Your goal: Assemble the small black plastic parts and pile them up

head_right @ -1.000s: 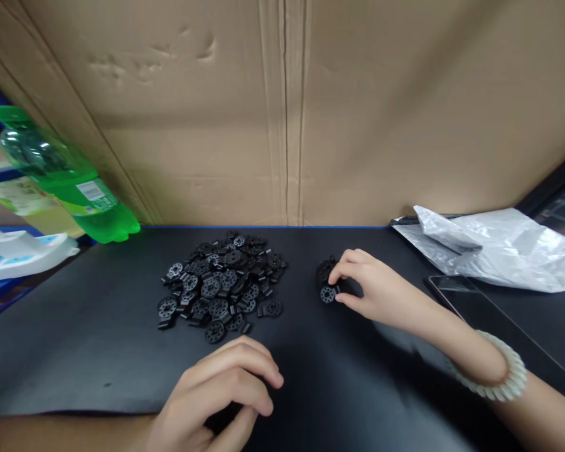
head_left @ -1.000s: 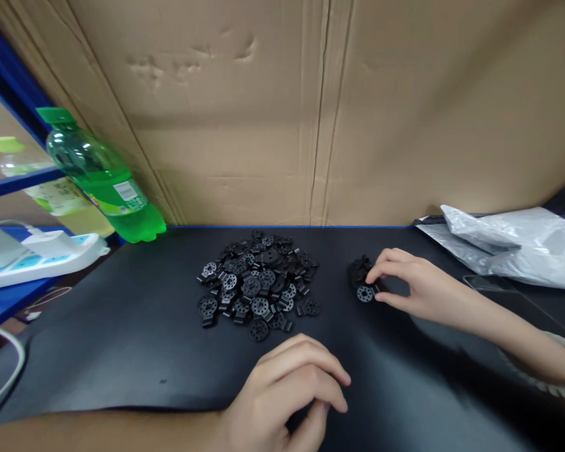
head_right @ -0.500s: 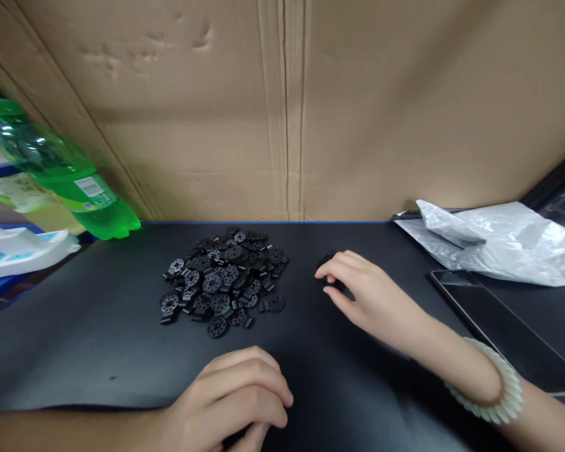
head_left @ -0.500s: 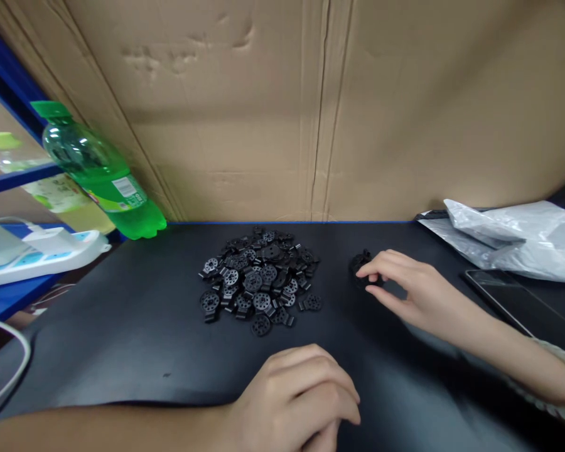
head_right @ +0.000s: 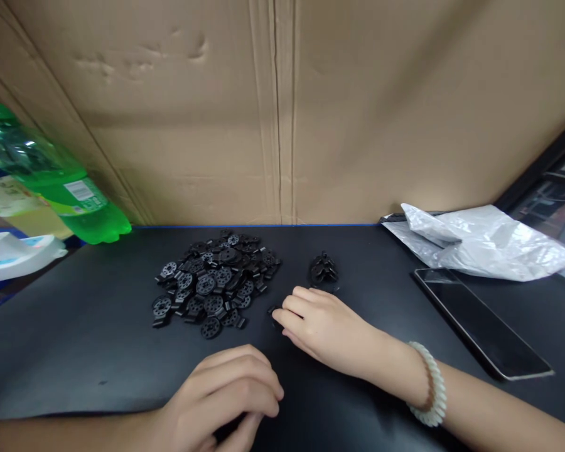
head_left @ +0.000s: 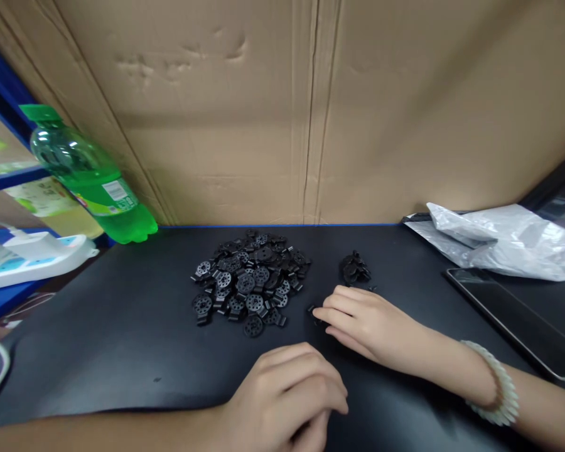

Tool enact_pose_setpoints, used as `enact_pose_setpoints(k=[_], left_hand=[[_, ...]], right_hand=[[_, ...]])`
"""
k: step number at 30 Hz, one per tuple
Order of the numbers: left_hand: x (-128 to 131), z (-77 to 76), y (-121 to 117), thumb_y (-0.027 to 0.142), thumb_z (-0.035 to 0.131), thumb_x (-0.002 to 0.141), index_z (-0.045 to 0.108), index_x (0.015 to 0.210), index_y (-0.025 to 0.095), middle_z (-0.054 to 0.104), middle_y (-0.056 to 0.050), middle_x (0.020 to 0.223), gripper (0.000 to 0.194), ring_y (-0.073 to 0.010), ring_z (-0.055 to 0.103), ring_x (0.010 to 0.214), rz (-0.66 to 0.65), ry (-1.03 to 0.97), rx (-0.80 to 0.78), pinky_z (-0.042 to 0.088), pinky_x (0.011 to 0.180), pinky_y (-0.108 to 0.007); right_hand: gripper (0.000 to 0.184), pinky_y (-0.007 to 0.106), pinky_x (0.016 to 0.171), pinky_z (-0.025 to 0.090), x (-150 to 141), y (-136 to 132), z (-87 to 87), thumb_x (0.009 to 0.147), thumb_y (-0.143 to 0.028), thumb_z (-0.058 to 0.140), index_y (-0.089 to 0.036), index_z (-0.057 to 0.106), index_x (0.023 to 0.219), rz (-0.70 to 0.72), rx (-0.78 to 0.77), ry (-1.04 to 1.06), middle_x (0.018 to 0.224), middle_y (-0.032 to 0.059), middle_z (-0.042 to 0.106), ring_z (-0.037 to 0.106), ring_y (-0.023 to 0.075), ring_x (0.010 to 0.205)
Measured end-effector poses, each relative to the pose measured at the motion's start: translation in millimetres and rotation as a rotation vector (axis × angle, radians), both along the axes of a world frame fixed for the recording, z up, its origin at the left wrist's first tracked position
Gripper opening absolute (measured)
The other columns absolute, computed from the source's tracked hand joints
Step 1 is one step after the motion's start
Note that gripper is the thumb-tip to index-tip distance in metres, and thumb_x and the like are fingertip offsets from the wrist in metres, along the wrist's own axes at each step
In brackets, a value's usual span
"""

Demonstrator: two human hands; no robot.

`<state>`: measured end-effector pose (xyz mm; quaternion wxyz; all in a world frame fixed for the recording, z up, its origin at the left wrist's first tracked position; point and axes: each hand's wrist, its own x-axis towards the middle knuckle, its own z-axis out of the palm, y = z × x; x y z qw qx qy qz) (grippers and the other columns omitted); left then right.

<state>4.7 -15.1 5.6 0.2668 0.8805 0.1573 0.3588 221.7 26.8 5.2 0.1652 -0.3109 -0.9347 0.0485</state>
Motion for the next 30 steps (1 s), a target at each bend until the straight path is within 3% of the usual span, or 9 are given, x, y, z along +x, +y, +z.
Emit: enact_pose_setpoints(k=[6, 10, 12, 18, 24, 30], left_hand=[[-1, -4.4, 1, -0.007, 0.049, 0.08, 0.058, 0.102, 0.019, 0.069, -0.005, 0.093, 0.035, -0.0163, 0.066, 0.086, 0.183, -0.07, -0.027, 0.055, 0.081, -0.026], [-2, -8.7, 4, 0.0, 0.055, 0.081, 0.054, 0.115, 0.023, 0.062, -0.007, 0.114, 0.04, -0.0187, 0.061, 0.106, 0.355, -0.047, 0.005, 0.052, 0.092, -0.029], [-1, -11.4, 8, 0.004, 0.062, 0.08, 0.053, 0.118, 0.023, 0.059, -0.007, 0.118, 0.043, -0.0195, 0.06, 0.106, 0.418, -0.032, 0.011, 0.054, 0.086, -0.028], [1, -8.4, 19, 0.006, 0.07, 0.083, 0.062, 0.093, 0.021, 0.065, 0.001, 0.083, 0.019, -0.0125, 0.063, 0.074, 0.351, -0.119, 0.032, 0.052, 0.068, -0.021], [1, -3.9, 17, 0.002, 0.069, 0.083, 0.068, 0.097, 0.019, 0.067, -0.002, 0.089, 0.022, -0.0133, 0.066, 0.08, 0.322, -0.171, 0.054, 0.055, 0.071, -0.021], [2, -7.5, 16, 0.002, 0.069, 0.079, 0.066, 0.101, 0.02, 0.062, -0.003, 0.094, 0.028, -0.0151, 0.066, 0.084, 0.348, -0.219, -0.074, 0.062, 0.071, -0.023]], right_hand=[[0.02, 0.033, 0.063, 0.049, -1, 4, -13.2, 0.093, -0.02, 0.055, -0.01, 0.072, 0.097, 0.013, -0.079, 0.226, 0.077, 0.0111, 0.068, 0.058, 0.0206, 0.069], [0.01, 0.026, 0.057, 0.048, -8, -1, -13.0, 0.084, -0.02, 0.064, -0.014, 0.072, 0.084, -0.12, -0.225, 0.481, 0.069, 0.0045, 0.067, 0.057, 0.0144, 0.06], [0.011, 0.021, 0.05, 0.046, -14, -9, -9.7, 0.085, -0.021, 0.063, -0.015, 0.072, 0.082, -0.199, -0.356, 0.595, 0.067, 0.0023, 0.067, 0.056, 0.0111, 0.054], [0.021, 0.016, 0.042, 0.044, -31, -30, -6.3, 0.086, -0.033, 0.066, -0.014, 0.069, 0.078, -0.267, -0.747, 0.811, 0.06, -0.0028, 0.061, 0.052, 0.006, 0.045], [0.024, 0.016, 0.044, 0.047, -32, -28, -8.2, 0.079, -0.036, 0.077, -0.015, 0.065, 0.078, -0.203, -1.09, 1.05, 0.06, -0.0056, 0.058, 0.053, 0.0061, 0.046], [0.026, 0.018, 0.047, 0.051, -33, -29, -5.7, 0.076, -0.033, 0.08, -0.014, 0.063, 0.08, -0.191, -1.177, 1.129, 0.06, -0.0047, 0.062, 0.058, 0.0073, 0.049]])
